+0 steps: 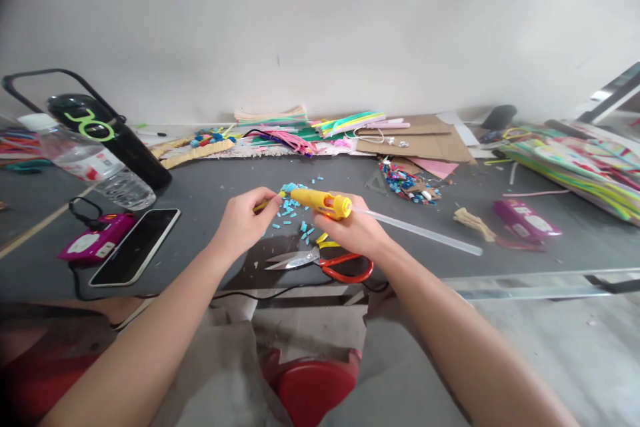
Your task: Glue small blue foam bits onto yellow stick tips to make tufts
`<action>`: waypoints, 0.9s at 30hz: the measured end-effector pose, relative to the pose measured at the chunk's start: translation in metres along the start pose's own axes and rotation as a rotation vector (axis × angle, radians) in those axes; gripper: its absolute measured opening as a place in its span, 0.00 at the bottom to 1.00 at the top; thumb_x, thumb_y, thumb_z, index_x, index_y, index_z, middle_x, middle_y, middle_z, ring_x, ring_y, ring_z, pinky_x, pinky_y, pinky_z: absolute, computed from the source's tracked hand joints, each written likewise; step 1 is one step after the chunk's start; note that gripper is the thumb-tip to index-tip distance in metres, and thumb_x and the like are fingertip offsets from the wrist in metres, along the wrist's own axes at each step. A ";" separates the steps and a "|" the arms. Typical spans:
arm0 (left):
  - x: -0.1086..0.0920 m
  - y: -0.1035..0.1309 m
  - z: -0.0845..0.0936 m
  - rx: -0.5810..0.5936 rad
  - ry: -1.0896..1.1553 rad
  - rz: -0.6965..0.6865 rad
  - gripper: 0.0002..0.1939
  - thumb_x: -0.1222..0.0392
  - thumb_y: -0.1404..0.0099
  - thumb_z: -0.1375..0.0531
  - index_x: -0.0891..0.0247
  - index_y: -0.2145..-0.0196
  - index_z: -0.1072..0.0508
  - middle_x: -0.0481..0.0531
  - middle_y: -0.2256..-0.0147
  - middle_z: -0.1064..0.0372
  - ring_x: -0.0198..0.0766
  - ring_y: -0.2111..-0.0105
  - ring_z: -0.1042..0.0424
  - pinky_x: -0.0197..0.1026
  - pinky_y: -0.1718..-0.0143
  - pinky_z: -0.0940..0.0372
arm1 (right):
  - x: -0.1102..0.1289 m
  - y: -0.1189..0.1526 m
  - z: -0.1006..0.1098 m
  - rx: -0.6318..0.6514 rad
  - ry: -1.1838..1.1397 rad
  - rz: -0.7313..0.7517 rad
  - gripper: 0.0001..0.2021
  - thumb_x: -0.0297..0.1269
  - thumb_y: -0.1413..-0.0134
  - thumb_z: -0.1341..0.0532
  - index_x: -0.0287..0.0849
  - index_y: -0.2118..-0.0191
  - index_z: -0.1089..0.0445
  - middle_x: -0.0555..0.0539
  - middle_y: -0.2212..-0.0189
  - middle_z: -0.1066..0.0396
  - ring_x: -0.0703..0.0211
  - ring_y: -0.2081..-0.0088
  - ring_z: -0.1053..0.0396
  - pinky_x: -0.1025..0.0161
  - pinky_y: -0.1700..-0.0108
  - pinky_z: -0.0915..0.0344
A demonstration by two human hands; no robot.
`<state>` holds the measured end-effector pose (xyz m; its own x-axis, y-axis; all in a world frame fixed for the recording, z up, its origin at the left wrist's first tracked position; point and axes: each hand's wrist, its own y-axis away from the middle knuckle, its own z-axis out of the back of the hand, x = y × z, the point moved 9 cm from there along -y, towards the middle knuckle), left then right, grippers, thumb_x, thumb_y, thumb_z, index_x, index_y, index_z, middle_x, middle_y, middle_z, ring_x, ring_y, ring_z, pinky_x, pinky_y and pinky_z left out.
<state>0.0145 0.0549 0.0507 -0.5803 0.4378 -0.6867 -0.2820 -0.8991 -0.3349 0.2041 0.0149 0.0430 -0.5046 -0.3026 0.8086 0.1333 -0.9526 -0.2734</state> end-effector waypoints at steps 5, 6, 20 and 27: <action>-0.004 0.001 0.001 0.002 -0.007 -0.008 0.14 0.51 0.31 0.43 0.63 0.68 0.26 0.47 0.76 0.30 0.32 0.76 0.36 0.34 0.74 0.43 | -0.001 -0.001 0.001 0.001 0.033 -0.006 0.08 0.37 0.45 0.39 0.42 0.64 0.24 0.51 0.72 0.25 0.59 0.71 0.30 0.62 0.66 0.34; -0.005 0.002 0.001 0.004 -0.007 -0.009 0.14 0.52 0.31 0.43 0.63 0.69 0.26 0.47 0.76 0.30 0.32 0.76 0.36 0.34 0.73 0.43 | 0.000 -0.001 0.000 0.006 0.034 -0.005 0.08 0.37 0.46 0.39 0.42 0.64 0.24 0.51 0.72 0.25 0.59 0.71 0.30 0.62 0.66 0.35; -0.005 0.002 0.001 0.010 -0.016 -0.018 0.12 0.53 0.32 0.43 0.62 0.68 0.25 0.48 0.75 0.27 0.33 0.74 0.33 0.35 0.72 0.41 | 0.002 -0.001 0.000 0.016 0.097 -0.025 0.04 0.34 0.49 0.41 0.42 0.73 0.32 0.54 0.79 0.36 0.64 0.76 0.41 0.65 0.73 0.43; -0.004 0.002 0.000 0.011 -0.017 -0.027 0.13 0.52 0.32 0.43 0.62 0.68 0.25 0.48 0.74 0.26 0.34 0.74 0.32 0.35 0.72 0.41 | 0.001 -0.001 -0.001 0.030 0.124 -0.024 0.08 0.34 0.49 0.41 0.43 0.77 0.37 0.55 0.81 0.40 0.65 0.77 0.44 0.65 0.73 0.46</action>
<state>0.0168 0.0512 0.0530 -0.5853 0.4623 -0.6662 -0.3064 -0.8867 -0.3462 0.2027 0.0151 0.0439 -0.6096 -0.2751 0.7435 0.1443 -0.9607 -0.2371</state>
